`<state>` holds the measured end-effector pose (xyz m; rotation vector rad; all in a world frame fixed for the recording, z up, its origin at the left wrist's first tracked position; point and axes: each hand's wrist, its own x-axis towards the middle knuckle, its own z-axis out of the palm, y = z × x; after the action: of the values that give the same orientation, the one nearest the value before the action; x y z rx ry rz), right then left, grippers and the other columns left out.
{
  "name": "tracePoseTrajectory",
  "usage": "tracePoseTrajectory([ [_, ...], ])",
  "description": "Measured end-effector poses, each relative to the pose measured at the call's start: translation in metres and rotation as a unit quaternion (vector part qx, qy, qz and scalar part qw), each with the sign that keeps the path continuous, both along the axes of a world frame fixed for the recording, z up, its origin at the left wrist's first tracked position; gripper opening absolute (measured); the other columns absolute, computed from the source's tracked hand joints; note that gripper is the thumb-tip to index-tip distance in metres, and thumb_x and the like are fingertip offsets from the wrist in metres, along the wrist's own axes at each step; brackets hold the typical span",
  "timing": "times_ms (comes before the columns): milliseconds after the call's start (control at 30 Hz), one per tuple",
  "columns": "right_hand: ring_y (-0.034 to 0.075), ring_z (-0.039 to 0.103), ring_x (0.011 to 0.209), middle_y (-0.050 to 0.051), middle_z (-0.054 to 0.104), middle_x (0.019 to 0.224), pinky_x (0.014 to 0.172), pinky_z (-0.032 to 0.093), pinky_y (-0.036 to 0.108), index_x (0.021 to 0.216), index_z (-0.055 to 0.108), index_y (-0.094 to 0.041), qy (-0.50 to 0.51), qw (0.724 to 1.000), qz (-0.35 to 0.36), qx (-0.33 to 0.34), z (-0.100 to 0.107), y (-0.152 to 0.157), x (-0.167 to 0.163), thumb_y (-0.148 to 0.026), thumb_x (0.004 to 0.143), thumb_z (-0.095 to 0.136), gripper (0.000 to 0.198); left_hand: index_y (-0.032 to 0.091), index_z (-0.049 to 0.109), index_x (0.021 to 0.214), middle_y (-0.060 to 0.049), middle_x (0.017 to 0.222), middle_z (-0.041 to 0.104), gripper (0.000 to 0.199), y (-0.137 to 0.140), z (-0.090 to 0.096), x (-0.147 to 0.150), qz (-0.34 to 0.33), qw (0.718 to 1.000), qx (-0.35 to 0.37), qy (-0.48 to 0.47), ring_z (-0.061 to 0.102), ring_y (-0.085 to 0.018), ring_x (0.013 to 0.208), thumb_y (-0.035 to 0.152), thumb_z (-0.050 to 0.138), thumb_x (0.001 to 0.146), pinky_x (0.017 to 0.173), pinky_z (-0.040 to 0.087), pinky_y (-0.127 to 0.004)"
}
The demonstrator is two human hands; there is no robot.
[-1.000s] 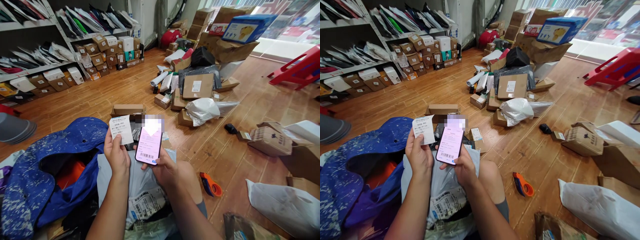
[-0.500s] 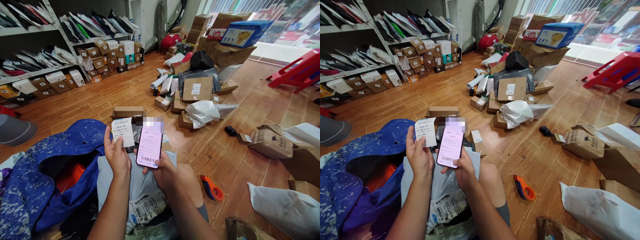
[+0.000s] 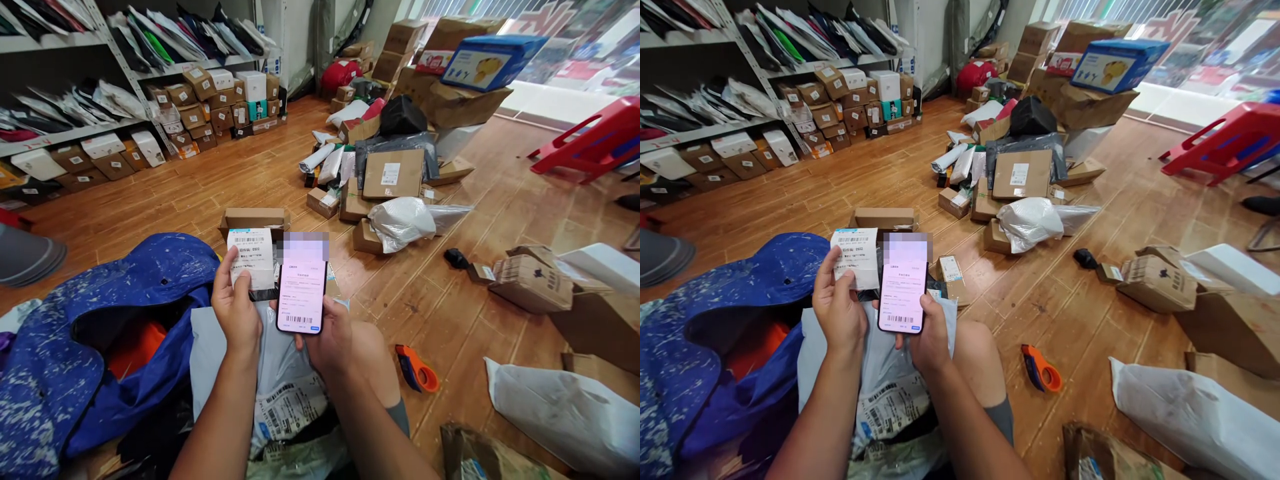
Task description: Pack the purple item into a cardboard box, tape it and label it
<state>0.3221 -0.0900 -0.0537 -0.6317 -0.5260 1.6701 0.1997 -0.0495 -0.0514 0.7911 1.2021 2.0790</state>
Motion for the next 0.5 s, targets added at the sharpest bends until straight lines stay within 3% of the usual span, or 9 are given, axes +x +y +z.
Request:
tracePoseTrajectory([
  [167, 0.020, 0.070, 0.054, 0.014, 0.081, 0.086, 0.031, 0.045, 0.019, 0.106, 0.079, -0.012, -0.021, 0.999, -0.020, -0.014, 0.001, 0.001, -0.001, -0.061, 0.087, 0.069, 0.053, 0.025, 0.077, 0.135, -0.006, 0.149, 0.072, 0.046, 0.002, 0.000, 0.000, -0.013, 1.000, 0.009, -0.017, 0.067, -0.026, 0.140, 0.019, 0.077, 0.089, 0.118, 0.053, -0.034],
  [267, 0.021, 0.070, 0.053, 0.015, 0.081, 0.084, 0.030, 0.044, 0.020, 0.107, 0.079, -0.012, -0.035, 0.999, -0.019, -0.018, 0.002, 0.002, -0.003, -0.064, 0.086, 0.067, 0.057, 0.027, 0.067, 0.150, -0.008, 0.148, 0.073, 0.062, 0.003, -0.004, -0.001, -0.026, 0.999, 0.003, -0.023, 0.069, -0.026, 0.137, 0.023, 0.079, 0.090, 0.115, 0.055, -0.034],
  [400, 0.019, 0.064, 0.042, 0.015, 0.081, 0.078, 0.027, 0.041, 0.020, 0.102, 0.081, -0.012, -0.093, 0.994, -0.057, -0.022, 0.000, -0.007, -0.002, -0.059, 0.087, 0.071, 0.051, 0.029, 0.047, 0.166, -0.012, 0.145, 0.074, 0.088, -0.005, -0.003, 0.002, -0.086, 0.996, -0.017, -0.029, 0.075, -0.029, 0.125, 0.040, 0.085, 0.088, 0.102, 0.062, -0.034],
  [467, 0.020, 0.067, 0.045, 0.016, 0.083, 0.087, 0.029, 0.045, 0.022, 0.105, 0.081, -0.013, -0.125, 0.989, -0.081, 0.000, -0.005, -0.011, 0.001, -0.051, 0.086, 0.079, 0.042, 0.025, 0.057, 0.159, -0.014, 0.144, 0.073, 0.080, -0.009, 0.000, 0.005, -0.115, 0.992, -0.029, -0.032, 0.077, -0.028, 0.117, 0.046, 0.086, 0.087, 0.092, 0.064, -0.029],
  [500, 0.023, 0.070, 0.048, 0.016, 0.083, 0.090, 0.027, 0.044, 0.023, 0.108, 0.081, -0.014, -0.117, 0.989, -0.093, 0.004, -0.009, -0.011, 0.002, -0.053, 0.087, 0.078, 0.044, 0.024, 0.058, 0.158, -0.015, 0.138, 0.076, 0.078, -0.010, 0.001, 0.006, -0.136, 0.989, -0.048, -0.035, 0.080, -0.025, 0.106, 0.048, 0.084, 0.088, 0.079, 0.064, -0.027],
])
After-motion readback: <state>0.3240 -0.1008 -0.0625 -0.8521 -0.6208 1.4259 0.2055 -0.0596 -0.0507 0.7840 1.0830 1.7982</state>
